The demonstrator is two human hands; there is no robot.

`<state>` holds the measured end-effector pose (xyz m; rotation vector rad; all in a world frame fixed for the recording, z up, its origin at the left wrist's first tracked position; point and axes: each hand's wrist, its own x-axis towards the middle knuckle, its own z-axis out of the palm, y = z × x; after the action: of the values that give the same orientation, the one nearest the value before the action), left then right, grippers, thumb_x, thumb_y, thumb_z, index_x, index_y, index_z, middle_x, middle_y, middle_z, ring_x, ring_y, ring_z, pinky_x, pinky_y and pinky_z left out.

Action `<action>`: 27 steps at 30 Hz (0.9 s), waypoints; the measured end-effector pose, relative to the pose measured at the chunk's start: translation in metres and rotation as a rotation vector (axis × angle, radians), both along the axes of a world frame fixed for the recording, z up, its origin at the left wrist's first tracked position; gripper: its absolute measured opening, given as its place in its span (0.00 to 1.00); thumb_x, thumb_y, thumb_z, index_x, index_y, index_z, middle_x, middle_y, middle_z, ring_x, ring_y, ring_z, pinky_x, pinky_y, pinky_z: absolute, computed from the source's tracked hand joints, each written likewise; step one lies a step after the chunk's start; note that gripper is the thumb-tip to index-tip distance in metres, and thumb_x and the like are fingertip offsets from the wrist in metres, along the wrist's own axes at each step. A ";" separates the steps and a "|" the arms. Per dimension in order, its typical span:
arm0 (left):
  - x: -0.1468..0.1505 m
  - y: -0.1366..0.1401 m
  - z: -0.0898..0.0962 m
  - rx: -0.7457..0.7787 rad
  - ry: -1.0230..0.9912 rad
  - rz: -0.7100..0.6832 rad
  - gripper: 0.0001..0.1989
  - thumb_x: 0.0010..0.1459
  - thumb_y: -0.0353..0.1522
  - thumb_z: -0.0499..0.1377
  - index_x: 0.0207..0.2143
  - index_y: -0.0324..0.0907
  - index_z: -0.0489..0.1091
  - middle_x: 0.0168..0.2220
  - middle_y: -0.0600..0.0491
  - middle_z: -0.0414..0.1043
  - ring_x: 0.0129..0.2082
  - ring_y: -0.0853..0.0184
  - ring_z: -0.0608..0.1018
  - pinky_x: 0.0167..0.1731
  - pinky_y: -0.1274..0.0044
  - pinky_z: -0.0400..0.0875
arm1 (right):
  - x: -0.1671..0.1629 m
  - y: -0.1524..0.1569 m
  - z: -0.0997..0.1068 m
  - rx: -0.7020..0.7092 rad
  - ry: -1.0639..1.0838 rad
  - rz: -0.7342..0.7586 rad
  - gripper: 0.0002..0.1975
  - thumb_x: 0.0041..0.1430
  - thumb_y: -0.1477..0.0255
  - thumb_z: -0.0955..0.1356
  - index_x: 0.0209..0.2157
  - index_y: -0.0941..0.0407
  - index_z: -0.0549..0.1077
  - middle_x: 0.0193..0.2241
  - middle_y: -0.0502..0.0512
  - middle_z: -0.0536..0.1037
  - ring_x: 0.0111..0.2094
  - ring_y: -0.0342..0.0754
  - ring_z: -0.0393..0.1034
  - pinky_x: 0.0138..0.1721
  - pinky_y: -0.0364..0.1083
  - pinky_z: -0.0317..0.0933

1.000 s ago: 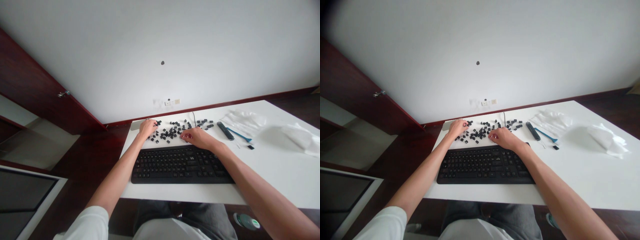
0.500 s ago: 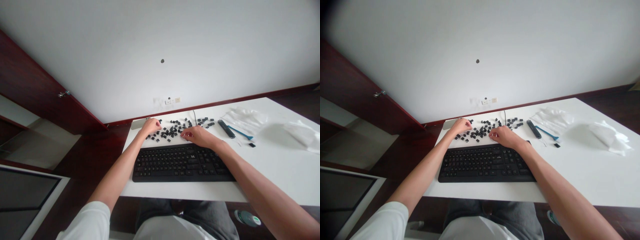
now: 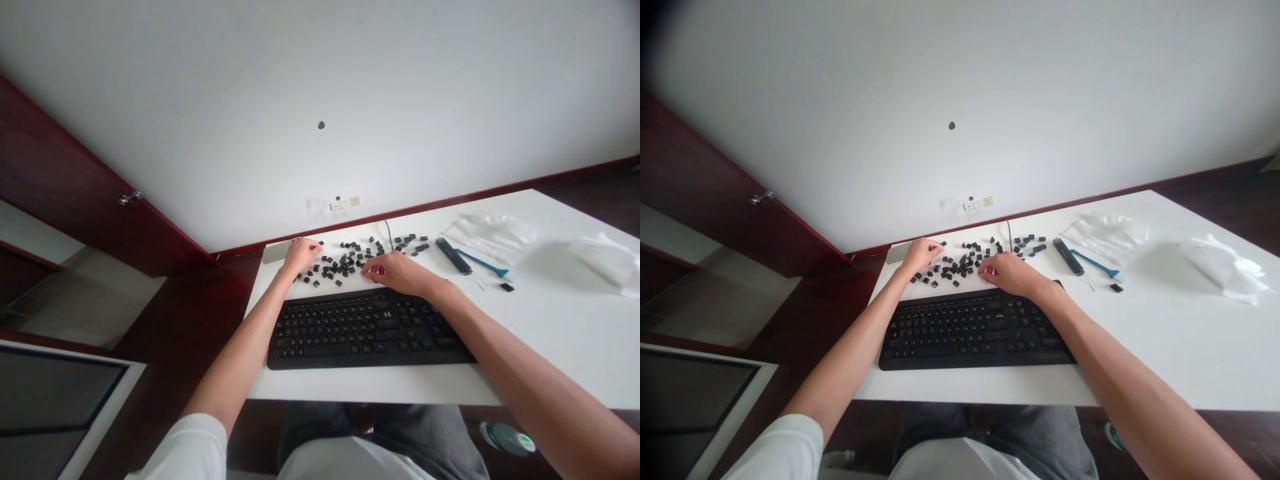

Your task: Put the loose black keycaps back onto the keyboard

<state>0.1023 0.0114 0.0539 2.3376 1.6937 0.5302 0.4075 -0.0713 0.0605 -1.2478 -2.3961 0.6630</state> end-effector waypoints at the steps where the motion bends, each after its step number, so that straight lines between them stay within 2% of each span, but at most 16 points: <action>1: -0.002 0.002 0.002 0.010 -0.004 0.025 0.13 0.65 0.36 0.59 0.37 0.45 0.85 0.40 0.52 0.85 0.42 0.61 0.82 0.46 0.74 0.71 | 0.000 0.000 0.000 -0.001 0.000 -0.001 0.14 0.68 0.67 0.66 0.45 0.53 0.84 0.36 0.57 0.86 0.37 0.53 0.80 0.41 0.47 0.66; 3: -0.005 0.005 0.004 0.023 0.010 0.061 0.11 0.65 0.36 0.60 0.38 0.47 0.85 0.43 0.52 0.85 0.45 0.60 0.82 0.46 0.74 0.71 | 0.000 0.000 0.000 -0.005 0.002 -0.001 0.14 0.68 0.67 0.66 0.44 0.53 0.84 0.36 0.57 0.86 0.38 0.53 0.80 0.41 0.47 0.66; 6: -0.010 0.007 0.006 0.032 0.088 0.100 0.09 0.64 0.35 0.62 0.42 0.48 0.84 0.43 0.50 0.84 0.44 0.60 0.82 0.45 0.73 0.71 | 0.000 -0.001 0.000 -0.007 0.003 0.001 0.14 0.68 0.67 0.66 0.44 0.53 0.84 0.37 0.57 0.86 0.38 0.54 0.80 0.42 0.48 0.66; 11: -0.008 0.005 0.001 0.057 0.187 0.066 0.12 0.64 0.35 0.63 0.47 0.47 0.83 0.42 0.49 0.82 0.41 0.61 0.80 0.42 0.74 0.71 | 0.000 -0.001 0.001 -0.006 -0.012 0.004 0.14 0.68 0.67 0.66 0.45 0.52 0.84 0.37 0.57 0.86 0.38 0.54 0.80 0.41 0.48 0.66; 19: 0.004 0.003 0.004 -0.027 0.161 0.055 0.06 0.59 0.36 0.67 0.38 0.47 0.84 0.38 0.50 0.83 0.37 0.62 0.80 0.38 0.74 0.70 | 0.000 0.000 -0.002 -0.009 -0.009 0.019 0.13 0.65 0.71 0.67 0.44 0.53 0.84 0.36 0.56 0.86 0.37 0.53 0.80 0.41 0.47 0.66; 22: 0.008 0.003 0.010 -0.064 0.198 0.057 0.06 0.57 0.35 0.67 0.37 0.46 0.84 0.36 0.50 0.84 0.35 0.61 0.81 0.38 0.73 0.71 | 0.001 0.000 -0.003 -0.011 -0.006 0.027 0.13 0.64 0.71 0.67 0.44 0.53 0.84 0.35 0.56 0.85 0.36 0.53 0.79 0.41 0.47 0.66; 27: 0.014 0.003 0.014 -0.044 0.203 0.019 0.08 0.56 0.33 0.65 0.36 0.45 0.84 0.35 0.49 0.84 0.35 0.59 0.82 0.39 0.72 0.71 | 0.001 0.001 -0.004 -0.004 0.005 0.021 0.13 0.65 0.71 0.67 0.43 0.53 0.84 0.35 0.55 0.85 0.36 0.52 0.79 0.40 0.47 0.66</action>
<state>0.1162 0.0144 0.0676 2.4168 1.7936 0.2630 0.4087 -0.0705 0.0564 -1.2227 -2.4082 0.6763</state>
